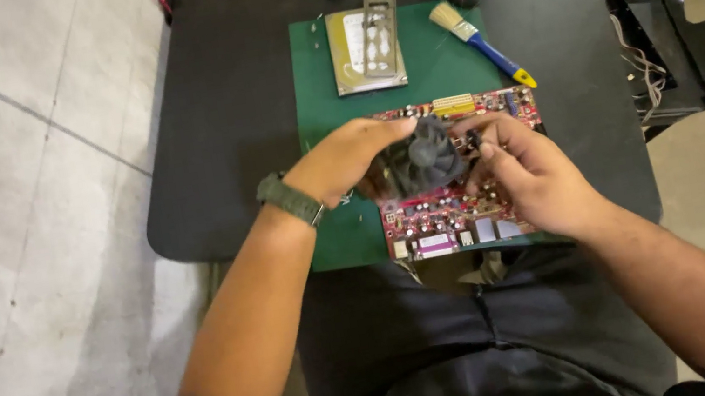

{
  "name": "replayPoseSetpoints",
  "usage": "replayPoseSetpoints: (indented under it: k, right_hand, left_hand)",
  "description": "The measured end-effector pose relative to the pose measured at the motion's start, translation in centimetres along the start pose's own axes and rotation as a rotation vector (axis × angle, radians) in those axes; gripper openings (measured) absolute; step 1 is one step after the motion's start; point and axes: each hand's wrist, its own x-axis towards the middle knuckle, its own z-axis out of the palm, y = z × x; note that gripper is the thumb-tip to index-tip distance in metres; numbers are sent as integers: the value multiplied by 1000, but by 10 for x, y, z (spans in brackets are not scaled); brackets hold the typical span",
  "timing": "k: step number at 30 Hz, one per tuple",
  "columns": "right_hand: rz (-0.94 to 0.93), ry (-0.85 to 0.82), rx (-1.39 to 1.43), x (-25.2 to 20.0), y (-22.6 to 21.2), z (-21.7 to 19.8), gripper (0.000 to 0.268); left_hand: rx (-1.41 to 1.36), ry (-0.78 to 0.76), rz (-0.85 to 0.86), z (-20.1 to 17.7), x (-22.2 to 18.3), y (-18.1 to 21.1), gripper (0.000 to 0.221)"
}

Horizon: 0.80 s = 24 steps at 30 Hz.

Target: Installing a CPU cooling fan onto a motherboard at a repair bench.

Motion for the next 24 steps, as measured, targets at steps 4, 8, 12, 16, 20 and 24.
replayPoseSetpoints:
  k: [4, 8, 12, 16, 20, 24]
  right_hand:
    - [23, -28, 173, -1, 34, 6, 21]
    - [62, -22, 2, -1, 49, -1, 18]
    - [125, -32, -196, 0, 39, -6, 18]
    - [358, 12, -124, 3, 34, 0, 22]
    - [334, 28, -139, 2, 32, 2, 20]
    - [325, 27, -129, 1, 33, 2, 15]
  left_hand:
    - [149, 80, -17, -5, 5, 2, 58]
    - [382, 104, -13, -7, 15, -3, 57]
    - [729, -12, 55, -2, -1, 21, 51]
    - [760, -56, 37, -8, 10, 17, 52]
    - [763, -69, 57, -11, 20, 9, 60]
    - [772, -19, 126, -8, 17, 4, 64]
